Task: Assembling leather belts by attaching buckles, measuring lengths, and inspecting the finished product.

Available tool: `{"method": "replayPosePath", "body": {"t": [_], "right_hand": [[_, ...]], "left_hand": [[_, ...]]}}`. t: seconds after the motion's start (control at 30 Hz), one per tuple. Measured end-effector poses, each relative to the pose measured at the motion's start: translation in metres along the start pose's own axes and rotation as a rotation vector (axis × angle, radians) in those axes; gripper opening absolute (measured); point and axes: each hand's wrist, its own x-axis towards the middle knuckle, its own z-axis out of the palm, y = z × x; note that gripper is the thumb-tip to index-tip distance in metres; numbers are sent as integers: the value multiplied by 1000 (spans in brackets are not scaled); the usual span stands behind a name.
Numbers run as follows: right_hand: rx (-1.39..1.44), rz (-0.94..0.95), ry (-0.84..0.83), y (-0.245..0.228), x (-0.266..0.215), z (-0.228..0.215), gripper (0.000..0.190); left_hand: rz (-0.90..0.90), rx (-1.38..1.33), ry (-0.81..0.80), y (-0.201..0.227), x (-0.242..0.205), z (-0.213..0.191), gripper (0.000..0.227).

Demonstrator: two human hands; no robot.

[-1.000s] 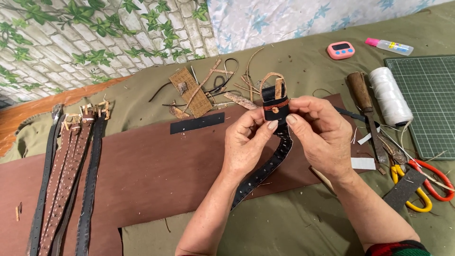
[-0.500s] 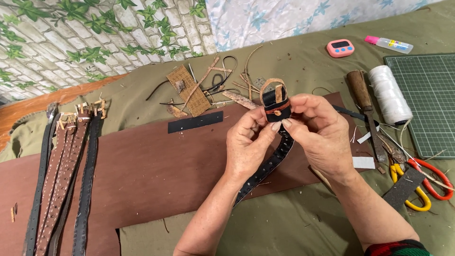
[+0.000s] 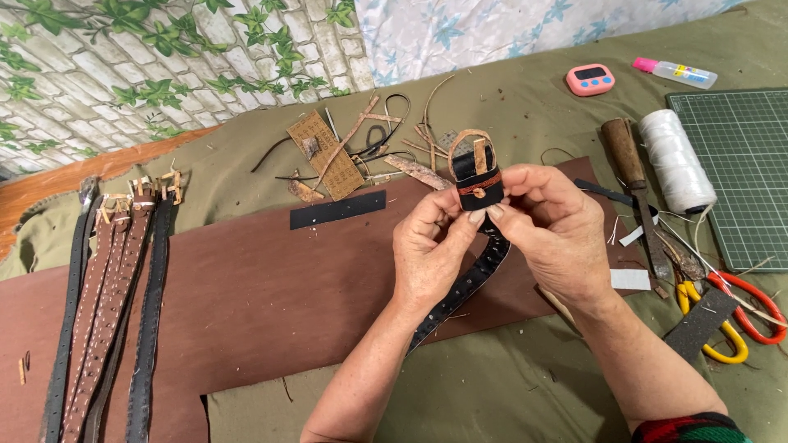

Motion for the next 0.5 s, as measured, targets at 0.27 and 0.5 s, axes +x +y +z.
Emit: {"method": "replayPosePath", "body": {"t": [0.27, 0.5], "right_hand": [[-6, -1, -13, -8, 0, 3, 36], [-12, -14, -26, -10, 0, 4, 34]], "left_hand": [[4, -7, -7, 18, 4, 3, 21], [-17, -36, -3, 24, 5, 3, 24]]}}
